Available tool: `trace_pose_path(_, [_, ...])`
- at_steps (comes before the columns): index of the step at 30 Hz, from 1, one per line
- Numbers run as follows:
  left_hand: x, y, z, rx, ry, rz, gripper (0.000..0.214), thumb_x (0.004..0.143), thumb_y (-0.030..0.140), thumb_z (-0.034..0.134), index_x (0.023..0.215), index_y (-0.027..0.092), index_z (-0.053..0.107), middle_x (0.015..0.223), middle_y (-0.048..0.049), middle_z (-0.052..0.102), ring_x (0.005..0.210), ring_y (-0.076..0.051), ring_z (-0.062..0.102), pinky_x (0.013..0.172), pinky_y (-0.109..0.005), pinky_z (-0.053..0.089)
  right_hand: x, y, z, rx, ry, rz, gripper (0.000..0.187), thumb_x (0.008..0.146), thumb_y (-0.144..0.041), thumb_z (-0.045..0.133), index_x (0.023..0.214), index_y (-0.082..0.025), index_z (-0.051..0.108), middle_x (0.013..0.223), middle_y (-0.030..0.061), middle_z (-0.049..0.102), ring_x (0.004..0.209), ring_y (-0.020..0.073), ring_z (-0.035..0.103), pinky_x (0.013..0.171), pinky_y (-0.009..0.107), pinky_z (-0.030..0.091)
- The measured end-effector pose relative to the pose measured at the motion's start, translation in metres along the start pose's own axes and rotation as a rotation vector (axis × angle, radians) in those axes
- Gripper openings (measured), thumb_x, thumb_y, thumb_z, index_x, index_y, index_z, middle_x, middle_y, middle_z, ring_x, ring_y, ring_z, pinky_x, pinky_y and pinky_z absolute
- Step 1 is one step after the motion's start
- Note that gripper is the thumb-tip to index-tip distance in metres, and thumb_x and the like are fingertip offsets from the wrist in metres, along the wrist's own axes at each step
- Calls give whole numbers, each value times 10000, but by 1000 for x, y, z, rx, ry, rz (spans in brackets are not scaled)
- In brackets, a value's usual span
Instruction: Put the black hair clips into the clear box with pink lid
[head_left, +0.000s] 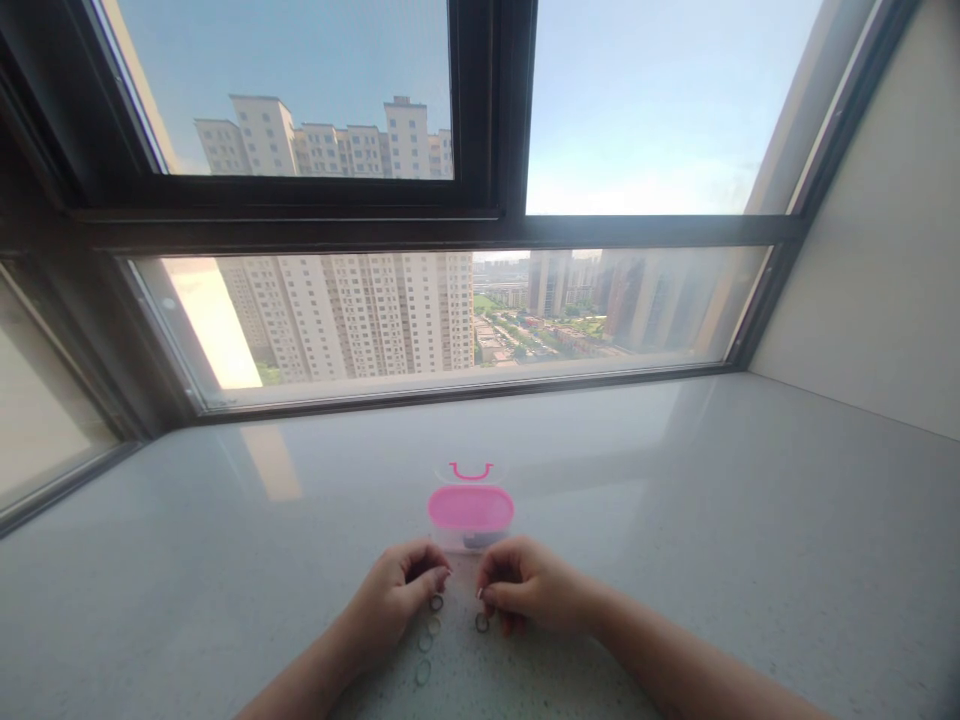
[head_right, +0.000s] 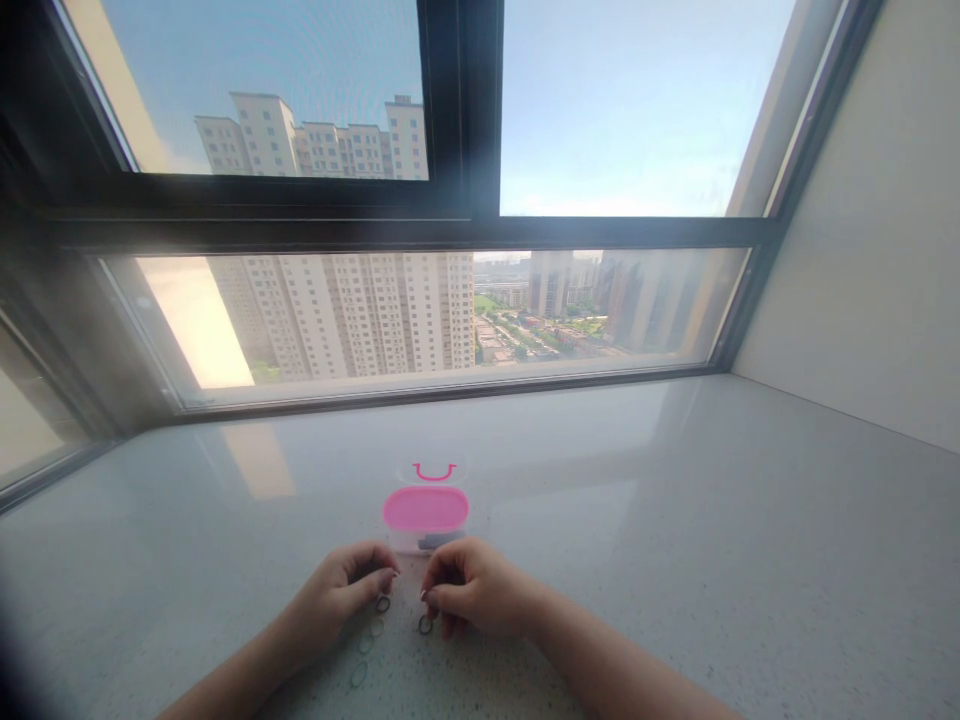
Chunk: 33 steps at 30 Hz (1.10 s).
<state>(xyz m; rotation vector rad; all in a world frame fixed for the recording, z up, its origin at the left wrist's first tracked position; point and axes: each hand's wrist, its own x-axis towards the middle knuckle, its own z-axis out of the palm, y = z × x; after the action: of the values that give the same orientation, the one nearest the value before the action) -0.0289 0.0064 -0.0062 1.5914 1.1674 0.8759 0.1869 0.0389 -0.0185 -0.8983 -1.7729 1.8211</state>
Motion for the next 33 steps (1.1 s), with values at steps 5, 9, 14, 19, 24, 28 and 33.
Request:
trace_pose_path(5, [1, 0, 0, -4, 8, -4, 172, 786, 279, 574, 737, 120, 619, 628, 9, 553, 618, -148, 497, 598, -243, 377, 1, 3, -1, 24, -4, -12, 188, 686, -252, 667, 776, -131, 555, 637, 5, 606, 444, 85, 545, 406, 174, 391])
trace_pose_path(9, [2, 1, 0, -23, 10, -5, 186, 777, 295, 578, 715, 122, 608, 619, 9, 549, 610, -147, 494, 596, -244, 375, 1, 3, -1, 25, -6, -7, 129, 684, -190, 632, 770, -127, 560, 622, -4, 599, 433, 82, 543, 396, 168, 396])
trace_pose_path(14, [2, 2, -1, -24, 13, -9, 186, 776, 294, 574, 708, 124, 604, 623, 4, 554, 619, -150, 496, 607, -249, 375, 2, 4, -1, 17, -6, -18, 108, 660, -82, 532, 747, -118, 586, 627, 2, 613, 435, 77, 551, 396, 156, 398])
trace_pose_path(19, [2, 1, -1, -53, 12, -17, 176, 758, 282, 563, 688, 124, 600, 619, -3, 559, 615, -154, 498, 605, -252, 372, 3, 5, -1, 40, -7, -28, 123, 656, -86, 541, 763, -121, 588, 627, 3, 617, 432, 83, 553, 401, 165, 411])
trace_pose_path(24, [4, -1, -1, -103, 11, -26, 150, 726, 267, 560, 670, 130, 586, 593, 3, 549, 588, -151, 497, 587, -249, 363, 1, 4, -1, 34, -10, -15, 106, 679, -166, 622, 760, -129, 565, 624, 2, 607, 437, 87, 549, 398, 168, 402])
trace_pose_path(28, [3, -1, -1, -116, 10, -28, 138, 725, 258, 548, 672, 133, 576, 592, 7, 541, 586, -150, 495, 585, -248, 362, 1, 3, -1, 24, -10, -18, 83, 674, -131, 579, 756, -124, 578, 629, 5, 611, 438, 85, 549, 403, 166, 400])
trace_pose_path(33, [3, 0, -2, -84, 6, -25, 123, 706, 249, 544, 653, 140, 556, 583, 15, 517, 582, -146, 475, 575, -244, 351, 3, 3, -1, 28, -3, -24, 116, 653, -104, 543, 759, -119, 586, 620, 5, 611, 434, 86, 545, 401, 169, 397])
